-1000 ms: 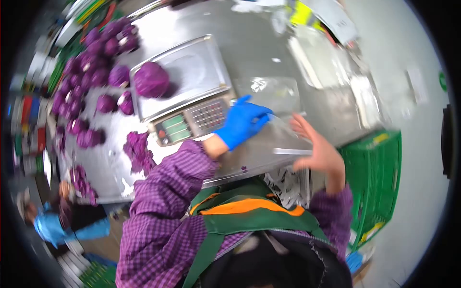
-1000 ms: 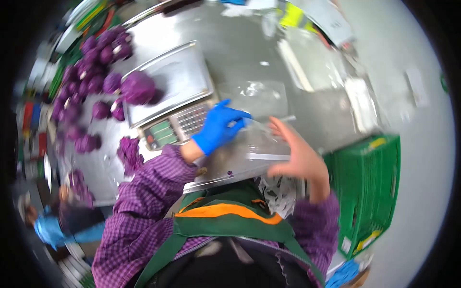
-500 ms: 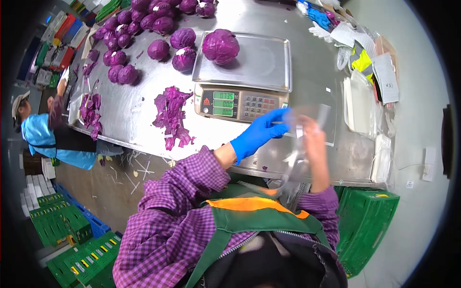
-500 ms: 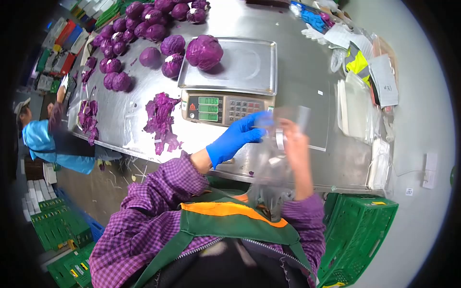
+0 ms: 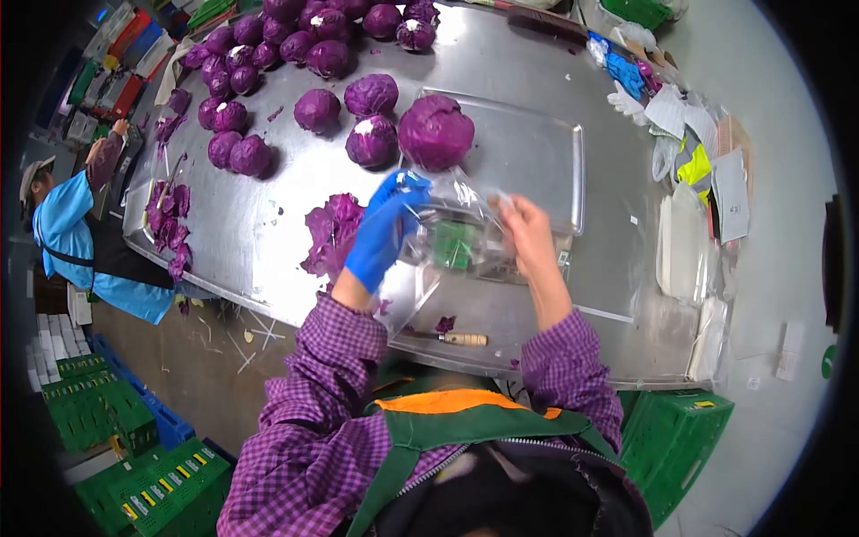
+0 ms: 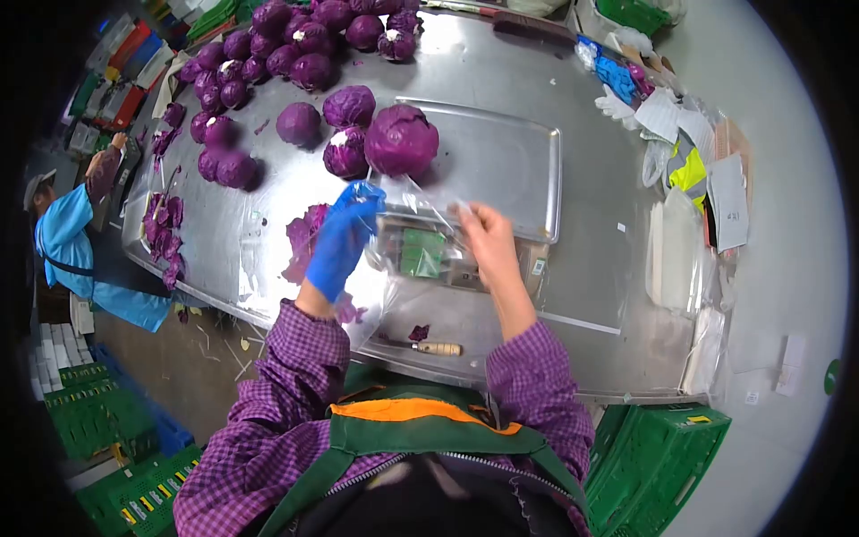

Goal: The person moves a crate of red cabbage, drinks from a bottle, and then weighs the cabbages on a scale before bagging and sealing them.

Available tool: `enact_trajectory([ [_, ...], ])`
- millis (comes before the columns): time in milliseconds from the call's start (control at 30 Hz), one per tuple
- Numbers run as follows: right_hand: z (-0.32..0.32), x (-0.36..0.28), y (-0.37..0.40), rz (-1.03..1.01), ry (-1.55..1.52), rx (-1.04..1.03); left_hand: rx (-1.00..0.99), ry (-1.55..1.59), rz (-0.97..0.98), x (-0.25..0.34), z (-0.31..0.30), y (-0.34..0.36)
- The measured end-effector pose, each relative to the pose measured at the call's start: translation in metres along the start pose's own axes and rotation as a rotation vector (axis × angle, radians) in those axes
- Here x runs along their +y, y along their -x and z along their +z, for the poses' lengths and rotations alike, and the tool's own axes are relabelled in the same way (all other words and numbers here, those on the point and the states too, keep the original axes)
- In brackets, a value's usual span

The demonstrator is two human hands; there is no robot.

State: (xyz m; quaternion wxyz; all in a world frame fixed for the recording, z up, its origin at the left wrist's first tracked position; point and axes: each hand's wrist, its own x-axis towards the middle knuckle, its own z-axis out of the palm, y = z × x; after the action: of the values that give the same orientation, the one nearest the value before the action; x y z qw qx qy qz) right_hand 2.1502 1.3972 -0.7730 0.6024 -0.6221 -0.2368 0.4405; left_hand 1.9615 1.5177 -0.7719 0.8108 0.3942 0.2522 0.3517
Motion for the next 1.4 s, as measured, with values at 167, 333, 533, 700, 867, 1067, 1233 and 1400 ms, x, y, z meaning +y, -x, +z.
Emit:
enact_trajectory([
  [167,0.053,-0.028,-0.114,-0.525,0.542,0.346,0.309,-0.453,0.604,-0.002,-0.041,-0.108],
  [333,0.059,-0.014,-0.147,-0.070,0.359,0.206,0.324,-0.896,0.418,-0.001,-0.031,-0.109],
  [533,0.060,-0.034,-0.046,-0.322,-0.072,0.323,0.024,0.086,0.180,0.003,0.000,-0.064],
  [700,-0.005,-0.040,0.044,-0.498,-0.083,0.380,-0.328,0.134,0.061,-0.017,0.025,-0.029],
  [867,-0.097,-0.042,0.153,-0.725,0.346,0.401,-0.707,-0.645,0.300,-0.006,0.081,-0.005],
  [1067,-0.127,0.009,0.259,-0.282,0.929,-0.155,-1.145,-0.858,0.332,-0.079,0.129,0.054],
  [1233,-0.138,0.047,0.305,-0.410,0.645,0.257,-1.289,-0.804,0.339,-0.115,0.132,0.127],
  [1400,-0.143,0.148,0.317,-0.029,0.725,0.466,-0.571,-0.771,0.445,-0.148,0.155,0.219],
])
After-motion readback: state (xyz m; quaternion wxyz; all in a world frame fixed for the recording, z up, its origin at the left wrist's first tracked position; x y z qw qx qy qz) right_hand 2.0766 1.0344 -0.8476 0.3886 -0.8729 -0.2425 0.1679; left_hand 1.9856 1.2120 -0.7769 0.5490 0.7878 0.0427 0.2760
